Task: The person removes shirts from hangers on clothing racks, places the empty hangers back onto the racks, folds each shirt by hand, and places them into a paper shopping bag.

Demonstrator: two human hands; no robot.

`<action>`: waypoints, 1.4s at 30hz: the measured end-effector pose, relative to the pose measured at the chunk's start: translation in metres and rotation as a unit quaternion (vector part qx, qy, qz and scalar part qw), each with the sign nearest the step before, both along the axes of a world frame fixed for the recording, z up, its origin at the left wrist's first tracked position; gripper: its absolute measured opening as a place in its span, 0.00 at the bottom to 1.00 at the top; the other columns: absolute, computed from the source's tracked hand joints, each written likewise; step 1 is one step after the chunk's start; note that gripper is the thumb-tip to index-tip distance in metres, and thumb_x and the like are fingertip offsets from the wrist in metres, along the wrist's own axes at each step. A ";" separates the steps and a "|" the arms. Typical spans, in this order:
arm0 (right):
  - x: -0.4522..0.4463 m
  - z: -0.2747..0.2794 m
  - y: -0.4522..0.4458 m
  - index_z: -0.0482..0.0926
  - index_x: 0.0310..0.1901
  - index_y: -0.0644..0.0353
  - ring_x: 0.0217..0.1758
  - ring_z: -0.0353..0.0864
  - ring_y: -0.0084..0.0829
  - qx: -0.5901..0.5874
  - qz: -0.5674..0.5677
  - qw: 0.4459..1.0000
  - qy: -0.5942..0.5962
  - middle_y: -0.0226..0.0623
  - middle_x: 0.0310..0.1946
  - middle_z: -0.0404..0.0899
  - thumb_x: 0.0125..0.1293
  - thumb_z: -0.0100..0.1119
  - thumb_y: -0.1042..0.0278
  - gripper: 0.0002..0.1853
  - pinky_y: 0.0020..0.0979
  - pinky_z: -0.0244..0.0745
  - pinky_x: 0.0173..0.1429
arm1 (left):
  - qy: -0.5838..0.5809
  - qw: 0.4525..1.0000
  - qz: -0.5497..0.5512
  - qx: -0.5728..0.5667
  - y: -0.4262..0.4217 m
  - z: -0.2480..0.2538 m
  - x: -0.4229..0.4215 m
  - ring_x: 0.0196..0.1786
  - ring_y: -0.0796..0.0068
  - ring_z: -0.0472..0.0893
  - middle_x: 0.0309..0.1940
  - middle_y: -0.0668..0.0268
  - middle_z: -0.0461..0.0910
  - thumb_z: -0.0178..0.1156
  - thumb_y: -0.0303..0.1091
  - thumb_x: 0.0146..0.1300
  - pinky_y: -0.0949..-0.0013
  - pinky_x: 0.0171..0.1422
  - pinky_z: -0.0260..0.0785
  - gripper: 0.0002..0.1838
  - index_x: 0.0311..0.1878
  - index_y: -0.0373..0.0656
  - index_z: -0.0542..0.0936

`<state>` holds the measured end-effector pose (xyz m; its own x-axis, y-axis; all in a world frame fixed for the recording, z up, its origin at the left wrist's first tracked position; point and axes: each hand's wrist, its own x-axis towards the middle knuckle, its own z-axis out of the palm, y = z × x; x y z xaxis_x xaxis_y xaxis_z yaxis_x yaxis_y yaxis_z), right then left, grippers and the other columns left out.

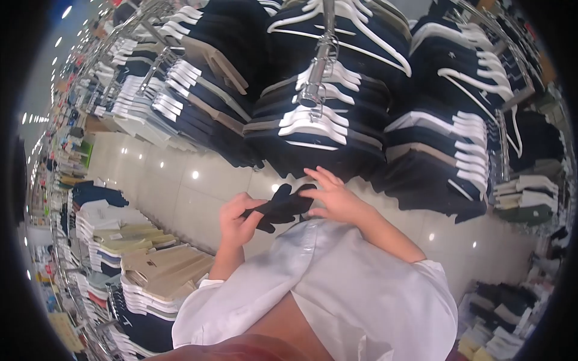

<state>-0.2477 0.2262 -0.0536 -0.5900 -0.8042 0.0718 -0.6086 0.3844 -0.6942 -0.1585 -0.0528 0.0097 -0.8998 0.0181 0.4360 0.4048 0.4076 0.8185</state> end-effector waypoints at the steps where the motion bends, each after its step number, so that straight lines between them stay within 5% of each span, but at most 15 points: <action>1: 0.000 -0.007 0.002 0.85 0.61 0.49 0.85 0.56 0.59 0.018 -0.010 1.000 0.004 0.42 0.82 0.62 0.62 0.77 0.59 0.25 0.57 0.61 0.80 | 0.006 1.000 -0.025 0.003 -0.002 0.003 -0.001 0.25 0.70 0.76 0.24 0.63 0.78 0.70 0.17 0.51 0.67 0.29 0.65 0.13 0.42 0.37 0.90; 7: 0.000 -0.019 0.013 0.86 0.50 0.60 0.79 0.66 0.50 0.128 -0.050 0.989 0.054 0.38 0.78 0.69 0.64 0.75 0.58 0.18 0.50 0.69 0.76 | 0.048 0.996 -0.078 -0.013 -0.016 0.033 -0.008 0.24 0.67 0.76 0.23 0.61 0.78 0.69 0.17 0.47 0.66 0.29 0.66 0.15 0.41 0.37 0.90; 12: -0.012 0.014 0.039 0.87 0.43 0.62 0.73 0.77 0.49 0.056 -0.091 0.989 0.101 0.40 0.62 0.85 0.65 0.73 0.64 0.11 0.46 0.75 0.73 | 0.033 0.997 -0.017 -0.072 -0.041 0.044 -0.017 0.28 0.66 0.78 0.26 0.60 0.80 0.68 0.15 0.49 0.67 0.34 0.69 0.14 0.41 0.35 0.89; 16: -0.015 0.059 0.058 0.88 0.42 0.62 0.52 0.87 0.46 -0.015 -0.138 0.984 0.112 0.41 0.44 0.88 0.66 0.72 0.65 0.10 0.43 0.81 0.56 | -0.007 0.997 0.019 -0.077 -0.048 0.047 -0.025 0.32 0.66 0.81 0.31 0.61 0.83 0.68 0.15 0.54 0.68 0.38 0.72 0.10 0.40 0.33 0.88; 17: -0.012 0.075 0.060 0.88 0.42 0.62 0.44 0.87 0.42 -0.022 -0.165 0.984 0.057 0.39 0.40 0.87 0.64 0.74 0.68 0.09 0.38 0.81 0.48 | -0.021 0.996 0.029 -0.079 -0.047 0.047 -0.024 0.33 0.71 0.81 0.31 0.64 0.84 0.69 0.16 0.57 0.70 0.40 0.72 0.09 0.42 0.34 0.87; 21: -0.013 0.076 0.067 0.87 0.43 0.62 0.36 0.81 0.33 -0.165 -0.191 0.966 0.062 0.34 0.33 0.82 0.61 0.76 0.72 0.10 0.29 0.75 0.42 | -0.130 0.991 0.040 0.019 -0.036 0.035 -0.019 0.34 0.80 0.80 0.32 0.69 0.85 0.71 0.20 0.61 0.73 0.41 0.71 0.09 0.45 0.36 0.87; 24: -0.011 0.083 0.074 0.86 0.46 0.61 0.32 0.74 0.31 -0.184 -0.261 0.942 -0.099 0.31 0.29 0.76 0.60 0.77 0.73 0.13 0.28 0.73 0.42 | -0.214 0.976 0.045 -0.006 -0.025 0.042 -0.015 0.34 0.82 0.79 0.31 0.71 0.84 0.74 0.24 0.62 0.74 0.42 0.71 0.11 0.46 0.37 0.87; 25: -0.009 0.096 0.074 0.86 0.47 0.63 0.31 0.66 0.23 -0.135 -0.278 0.946 -0.095 0.28 0.26 0.63 0.54 0.80 0.75 0.18 0.28 0.67 0.40 | -0.231 0.971 0.046 -0.033 -0.020 0.047 -0.015 0.34 0.82 0.79 0.30 0.72 0.84 0.75 0.24 0.61 0.75 0.43 0.72 0.11 0.47 0.37 0.87; 28: -0.015 0.104 0.096 0.86 0.46 0.63 0.31 0.68 0.25 -0.001 -0.239 0.969 -0.064 0.30 0.25 0.68 0.51 0.83 0.72 0.20 0.29 0.68 0.39 | -0.253 0.965 0.014 -0.074 -0.009 0.045 -0.014 0.34 0.82 0.78 0.29 0.73 0.83 0.78 0.28 0.61 0.74 0.43 0.72 0.15 0.49 0.36 0.87; 32: -0.017 0.098 0.131 0.84 0.40 0.66 0.31 0.71 0.28 -0.018 -0.127 0.989 -0.079 0.35 0.26 0.76 0.51 0.84 0.68 0.19 0.32 0.68 0.38 | -0.311 0.948 -0.070 0.005 0.001 0.033 -0.004 0.37 0.82 0.77 0.33 0.74 0.83 0.75 0.31 0.66 0.72 0.46 0.72 0.13 0.49 0.35 0.86; 35: -0.022 0.098 0.154 0.80 0.39 0.66 0.33 0.70 0.23 -0.058 -0.081 0.981 -0.167 0.30 0.28 0.74 0.60 0.78 0.67 0.15 0.29 0.67 0.39 | -0.293 0.948 -0.103 0.077 0.011 0.027 0.003 0.40 0.84 0.77 0.35 0.75 0.82 0.69 0.31 0.73 0.75 0.47 0.70 0.08 0.45 0.36 0.85; 42: -0.032 0.070 0.170 0.73 0.33 0.60 0.34 0.63 0.16 -0.154 -0.117 0.964 -0.183 0.20 0.30 0.69 0.66 0.74 0.67 0.15 0.26 0.61 0.39 | -0.154 0.987 0.042 0.003 0.060 0.013 0.017 0.35 0.85 0.67 0.33 0.77 0.72 0.69 0.29 0.72 0.73 0.41 0.61 0.07 0.40 0.35 0.83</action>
